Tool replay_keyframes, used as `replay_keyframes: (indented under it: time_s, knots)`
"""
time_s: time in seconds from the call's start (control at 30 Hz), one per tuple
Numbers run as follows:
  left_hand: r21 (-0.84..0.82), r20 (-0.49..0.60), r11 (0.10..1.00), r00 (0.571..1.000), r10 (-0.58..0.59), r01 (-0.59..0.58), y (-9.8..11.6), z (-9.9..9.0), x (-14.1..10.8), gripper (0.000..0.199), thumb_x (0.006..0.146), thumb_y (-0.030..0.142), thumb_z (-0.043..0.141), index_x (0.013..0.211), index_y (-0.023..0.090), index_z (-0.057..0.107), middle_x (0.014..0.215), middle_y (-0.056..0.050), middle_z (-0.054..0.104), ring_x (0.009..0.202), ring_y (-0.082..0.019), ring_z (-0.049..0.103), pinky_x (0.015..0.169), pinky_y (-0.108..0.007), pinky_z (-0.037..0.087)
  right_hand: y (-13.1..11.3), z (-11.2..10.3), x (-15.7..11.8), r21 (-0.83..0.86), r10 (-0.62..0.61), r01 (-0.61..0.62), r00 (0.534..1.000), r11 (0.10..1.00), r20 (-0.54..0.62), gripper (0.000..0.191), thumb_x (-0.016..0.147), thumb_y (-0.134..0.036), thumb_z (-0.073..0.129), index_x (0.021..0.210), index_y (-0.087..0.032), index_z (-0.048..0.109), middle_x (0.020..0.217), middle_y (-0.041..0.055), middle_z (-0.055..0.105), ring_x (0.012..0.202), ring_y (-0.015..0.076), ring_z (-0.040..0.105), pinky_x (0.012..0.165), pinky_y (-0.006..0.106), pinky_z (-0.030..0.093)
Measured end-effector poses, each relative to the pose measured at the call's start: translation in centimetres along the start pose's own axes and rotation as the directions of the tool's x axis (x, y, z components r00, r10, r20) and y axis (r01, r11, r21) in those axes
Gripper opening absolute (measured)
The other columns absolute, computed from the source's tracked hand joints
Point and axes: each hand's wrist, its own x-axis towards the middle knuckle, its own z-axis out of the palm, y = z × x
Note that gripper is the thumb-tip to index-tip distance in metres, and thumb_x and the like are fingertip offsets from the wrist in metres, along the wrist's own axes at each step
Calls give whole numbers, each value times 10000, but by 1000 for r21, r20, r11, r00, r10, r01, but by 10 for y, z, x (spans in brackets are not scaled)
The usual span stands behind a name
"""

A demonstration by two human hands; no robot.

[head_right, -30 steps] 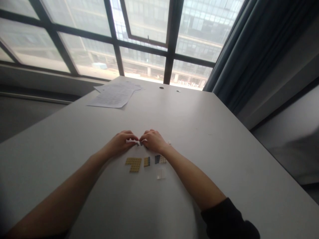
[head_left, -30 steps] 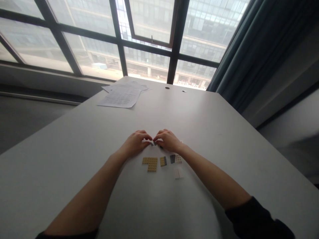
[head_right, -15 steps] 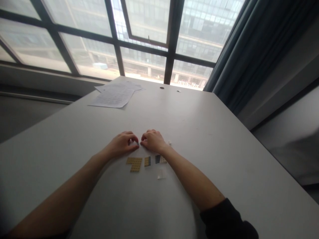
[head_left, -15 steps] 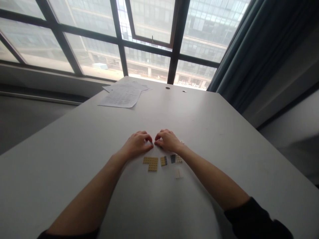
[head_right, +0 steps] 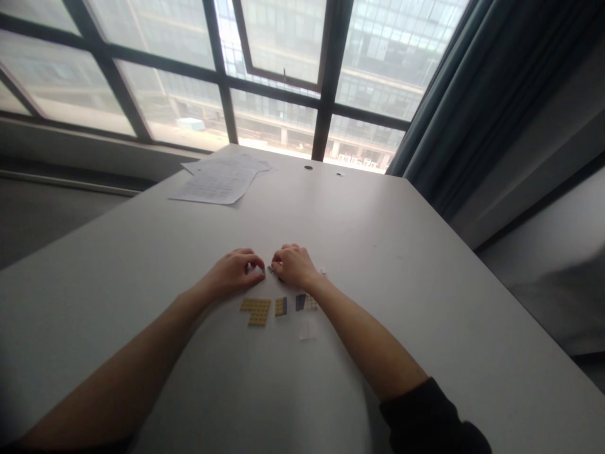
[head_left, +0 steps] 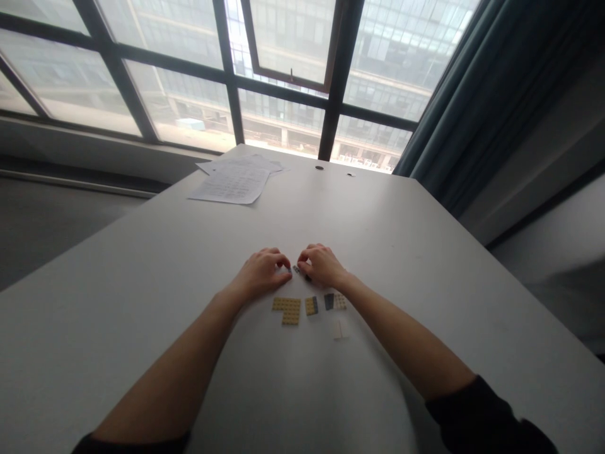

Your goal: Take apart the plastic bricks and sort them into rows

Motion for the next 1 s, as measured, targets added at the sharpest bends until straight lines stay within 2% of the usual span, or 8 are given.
replay_keyframes:
  time_s: [0.13,0.27,0.4,0.5,0.63,0.77,1.0]
  knots:
    - [15,-9,1000,1000,11,-11,1,2,1,232,726,368,570,839,234,722,817,-34,634,836,-206,582,797,-310,439,-6,2,-1,-4,-26,26,1000,1000,11,171,849,-288,577,867,-205,725,911,57,679,934,202,575,850,321,391]
    - [5,0,1000,1000,15,-15,1,2,1,240,711,396,600,849,239,720,817,-30,633,834,-208,578,805,-317,435,-4,-3,-6,47,32,-29,997,998,-73,182,851,-321,586,855,-202,724,908,53,673,912,193,573,857,325,391]
    - [21,10,1000,1000,2,-2,4,3,1,280,704,466,627,847,244,717,830,-34,638,836,-219,578,795,-329,433,19,-17,-24,141,125,-96,968,985,-216,155,848,-295,597,836,-188,709,888,48,664,874,174,570,837,307,403]
    - [56,-9,998,1000,4,-3,8,4,2,258,724,450,612,833,239,715,838,-39,647,846,-230,577,785,-340,429,43,-27,-45,182,206,-159,938,970,-278,130,837,-253,597,815,-179,701,857,44,661,811,161,570,795,295,416]
    - [59,-16,998,1000,17,-16,13,5,4,206,750,388,581,798,243,719,825,-37,655,838,-229,576,771,-338,428,66,-30,-71,206,281,-227,916,952,-288,117,821,-239,602,788,-178,697,827,38,656,754,153,568,773,293,422]
    - [23,37,999,999,25,-26,17,3,3,189,732,370,592,783,246,726,808,-28,660,817,-221,578,755,-326,437,75,-24,-90,209,293,-240,914,948,-281,107,808,-234,612,770,-178,695,817,40,654,770,161,569,776,297,424]
    - [8,113,998,992,65,-66,25,-5,-3,185,725,359,602,792,241,727,820,-23,661,817,-205,578,741,-304,437,81,-11,-99,293,283,-195,911,936,-301,125,800,-216,611,876,-177,702,872,48,638,778,156,562,731,274,463]
